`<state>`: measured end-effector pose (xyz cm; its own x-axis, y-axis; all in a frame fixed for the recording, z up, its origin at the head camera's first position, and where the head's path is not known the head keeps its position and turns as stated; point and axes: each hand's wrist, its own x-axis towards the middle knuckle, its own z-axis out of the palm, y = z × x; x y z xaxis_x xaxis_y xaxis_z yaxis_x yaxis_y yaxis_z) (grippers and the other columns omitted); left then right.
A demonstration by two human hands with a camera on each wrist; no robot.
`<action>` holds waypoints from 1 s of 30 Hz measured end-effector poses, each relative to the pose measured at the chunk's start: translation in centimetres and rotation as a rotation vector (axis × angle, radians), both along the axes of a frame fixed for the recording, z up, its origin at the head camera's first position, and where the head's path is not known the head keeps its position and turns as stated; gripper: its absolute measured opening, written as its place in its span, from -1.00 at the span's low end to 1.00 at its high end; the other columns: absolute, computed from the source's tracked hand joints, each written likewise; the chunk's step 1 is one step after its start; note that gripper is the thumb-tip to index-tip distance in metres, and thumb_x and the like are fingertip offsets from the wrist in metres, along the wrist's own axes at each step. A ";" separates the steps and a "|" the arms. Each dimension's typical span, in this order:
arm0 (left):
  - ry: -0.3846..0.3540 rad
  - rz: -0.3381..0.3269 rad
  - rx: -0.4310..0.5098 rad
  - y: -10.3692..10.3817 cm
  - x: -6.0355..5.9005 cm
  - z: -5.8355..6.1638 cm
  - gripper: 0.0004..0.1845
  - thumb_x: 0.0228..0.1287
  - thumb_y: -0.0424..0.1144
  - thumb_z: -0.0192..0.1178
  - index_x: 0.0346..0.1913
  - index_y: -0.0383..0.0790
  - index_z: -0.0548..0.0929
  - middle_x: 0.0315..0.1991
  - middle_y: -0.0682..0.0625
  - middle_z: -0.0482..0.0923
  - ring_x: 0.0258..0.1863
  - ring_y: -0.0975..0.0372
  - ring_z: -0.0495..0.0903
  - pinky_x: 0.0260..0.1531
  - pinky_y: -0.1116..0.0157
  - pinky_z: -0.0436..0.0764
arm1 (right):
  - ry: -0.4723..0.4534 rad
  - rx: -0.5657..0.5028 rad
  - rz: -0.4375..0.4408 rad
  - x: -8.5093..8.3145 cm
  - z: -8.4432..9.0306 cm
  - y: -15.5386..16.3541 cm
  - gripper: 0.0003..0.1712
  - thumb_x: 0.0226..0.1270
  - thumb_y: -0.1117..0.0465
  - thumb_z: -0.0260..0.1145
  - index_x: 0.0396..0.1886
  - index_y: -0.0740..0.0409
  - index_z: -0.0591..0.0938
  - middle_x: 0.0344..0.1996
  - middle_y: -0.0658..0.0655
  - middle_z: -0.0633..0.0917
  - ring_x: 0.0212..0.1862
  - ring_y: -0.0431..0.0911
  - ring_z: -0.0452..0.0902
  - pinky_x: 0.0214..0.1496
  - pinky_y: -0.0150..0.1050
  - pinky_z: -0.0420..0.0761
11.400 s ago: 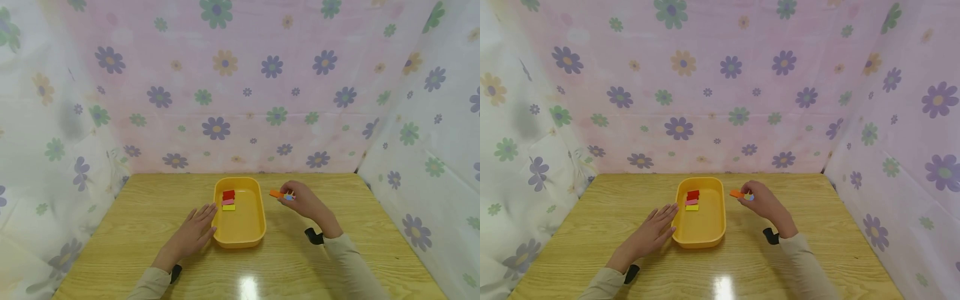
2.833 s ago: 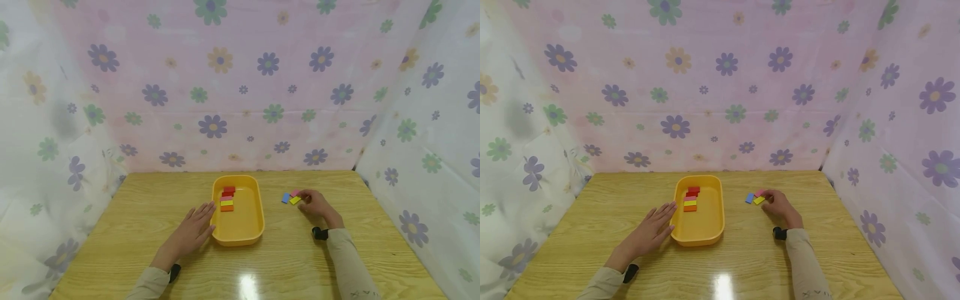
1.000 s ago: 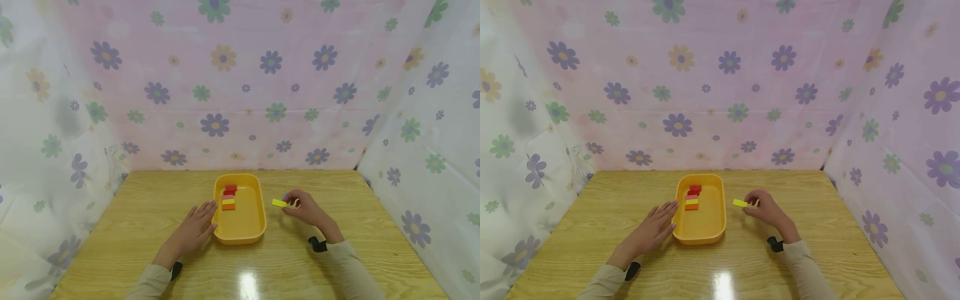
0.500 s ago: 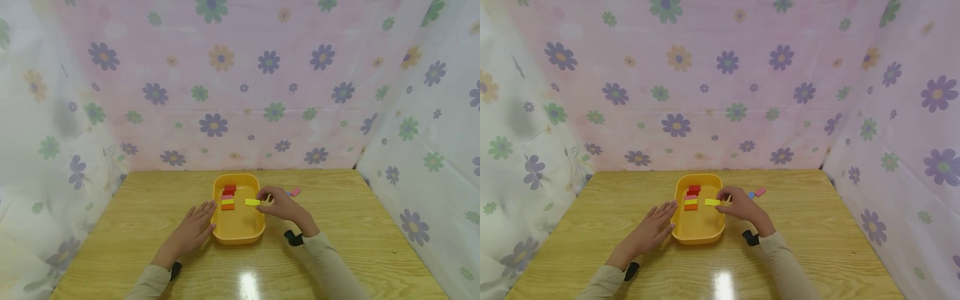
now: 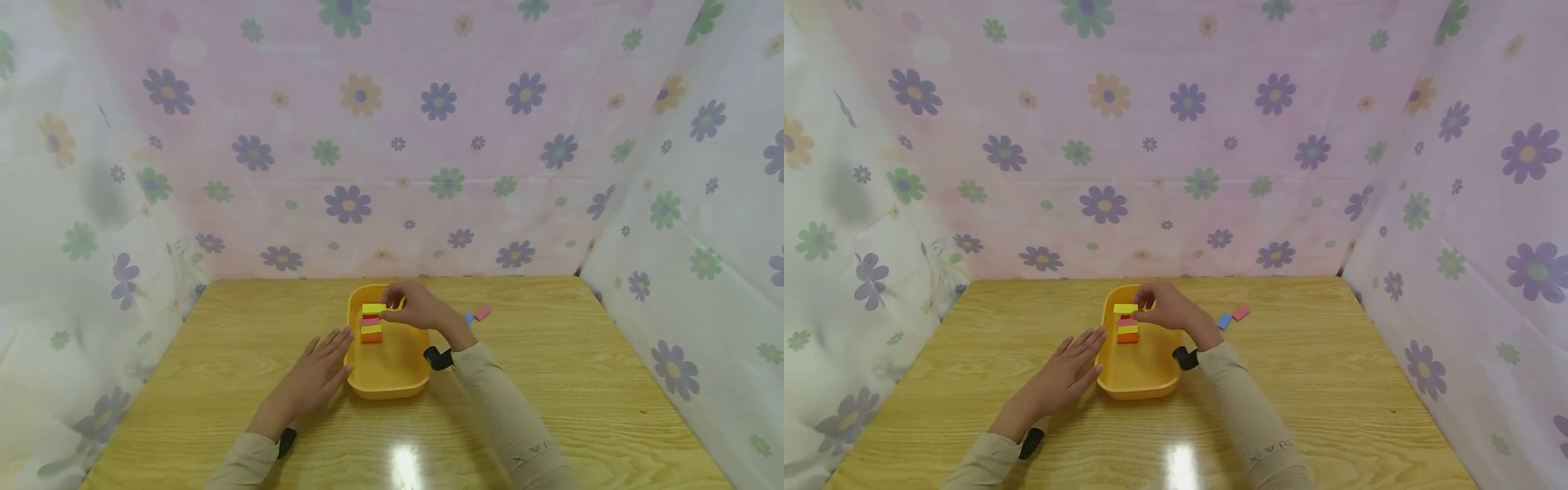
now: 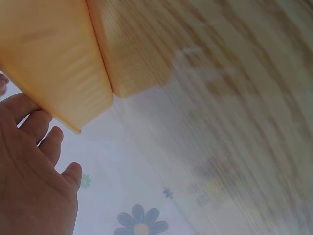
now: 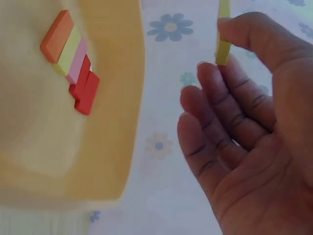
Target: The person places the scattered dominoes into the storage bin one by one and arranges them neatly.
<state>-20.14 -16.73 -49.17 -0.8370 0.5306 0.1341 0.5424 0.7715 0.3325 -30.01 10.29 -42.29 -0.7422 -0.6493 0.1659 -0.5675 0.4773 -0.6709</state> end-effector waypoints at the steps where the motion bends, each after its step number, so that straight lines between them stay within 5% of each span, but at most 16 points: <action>1: 0.002 -0.001 0.000 0.0 0.0 0.0 -0.31 0.62 0.05 -0.05 0.61 -0.24 0.12 0.63 -0.05 0.04 0.61 -0.02 0.03 0.55 -0.20 -0.02 | -0.019 0.015 0.005 -0.2 -0.2 -0.3 -0.79 0.37 0.21 0.42 -0.13 0.25 0.66 -0.26 0.07 0.68 -0.21 -0.16 0.57 -0.09 -0.28 0.67; 13: 0.001 -0.002 0.012 0.1 0.1 0.1 -0.31 0.60 -0.01 0.01 0.60 -0.26 0.15 0.62 -0.07 0.06 0.61 -0.03 0.04 0.54 -0.21 -0.01 | -0.187 0.394 -0.051 -1.6 -2.9 -3.7 -0.85 0.26 0.16 0.53 -0.31 0.08 0.71 -0.37 -0.04 0.68 -0.33 -0.21 0.50 -0.21 -0.39 0.58; 30: 0.026 -0.007 0.020 0.0 0.1 0.0 -0.32 0.60 -0.01 0.01 0.59 -0.28 0.18 0.61 -0.08 0.10 0.60 -0.04 0.07 0.53 -0.21 0.03 | -0.210 0.497 -0.142 -0.4 -4.6 -4.0 -0.75 0.10 0.13 0.63 -0.42 0.02 0.66 -0.39 -0.04 0.60 -0.33 -0.16 0.46 -0.25 -0.33 0.55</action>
